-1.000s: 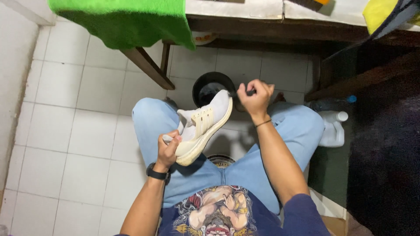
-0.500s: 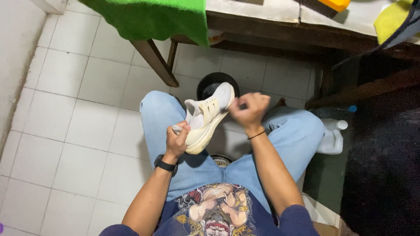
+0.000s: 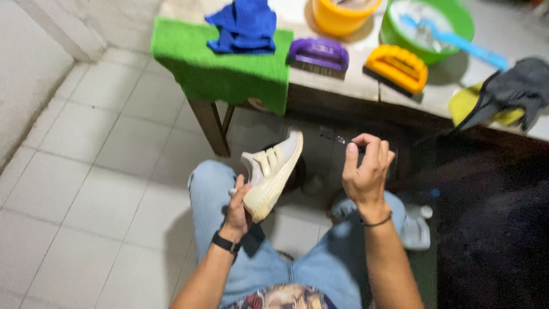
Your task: The person scrubs a white sneaker with a brush and wipes it with a blue cloth. They repeatedly dip the brush into a yellow container and continue scrubbing and wiping the shoe's upper and sole areas.
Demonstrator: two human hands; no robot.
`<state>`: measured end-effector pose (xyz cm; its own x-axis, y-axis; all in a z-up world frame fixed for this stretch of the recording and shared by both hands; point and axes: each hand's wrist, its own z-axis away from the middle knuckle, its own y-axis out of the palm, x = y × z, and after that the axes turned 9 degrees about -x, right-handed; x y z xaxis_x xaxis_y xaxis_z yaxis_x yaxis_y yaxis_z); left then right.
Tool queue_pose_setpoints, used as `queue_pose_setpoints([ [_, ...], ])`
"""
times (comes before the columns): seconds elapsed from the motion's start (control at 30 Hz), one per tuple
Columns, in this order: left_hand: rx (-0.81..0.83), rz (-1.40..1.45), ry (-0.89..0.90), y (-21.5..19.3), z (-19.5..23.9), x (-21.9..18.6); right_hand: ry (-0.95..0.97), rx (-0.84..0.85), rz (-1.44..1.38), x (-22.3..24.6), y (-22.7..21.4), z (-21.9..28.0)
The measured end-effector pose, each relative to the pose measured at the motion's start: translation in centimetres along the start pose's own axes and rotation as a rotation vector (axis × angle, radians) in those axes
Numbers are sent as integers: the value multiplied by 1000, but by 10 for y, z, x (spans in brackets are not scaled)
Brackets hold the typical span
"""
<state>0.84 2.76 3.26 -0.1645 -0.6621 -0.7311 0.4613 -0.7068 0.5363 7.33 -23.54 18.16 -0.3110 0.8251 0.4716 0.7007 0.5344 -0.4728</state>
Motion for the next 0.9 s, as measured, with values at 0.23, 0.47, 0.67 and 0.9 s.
queue_pose_setpoints([
  [0.23, 86, 177, -416, 18, 6, -31, -433, -78, 257, 37, 21, -177],
  [0.47, 328, 357, -606, 27, 17, -46, -789, -253, 732, -65, 158, -306],
  [0.67, 219, 272, -442, 14, 0, -10, -801, -44, 662, -48, 172, -305],
  [0.9, 160, 327, -403, 9, -11, 11, -575, -23, 533, -33, 117, -273],
])
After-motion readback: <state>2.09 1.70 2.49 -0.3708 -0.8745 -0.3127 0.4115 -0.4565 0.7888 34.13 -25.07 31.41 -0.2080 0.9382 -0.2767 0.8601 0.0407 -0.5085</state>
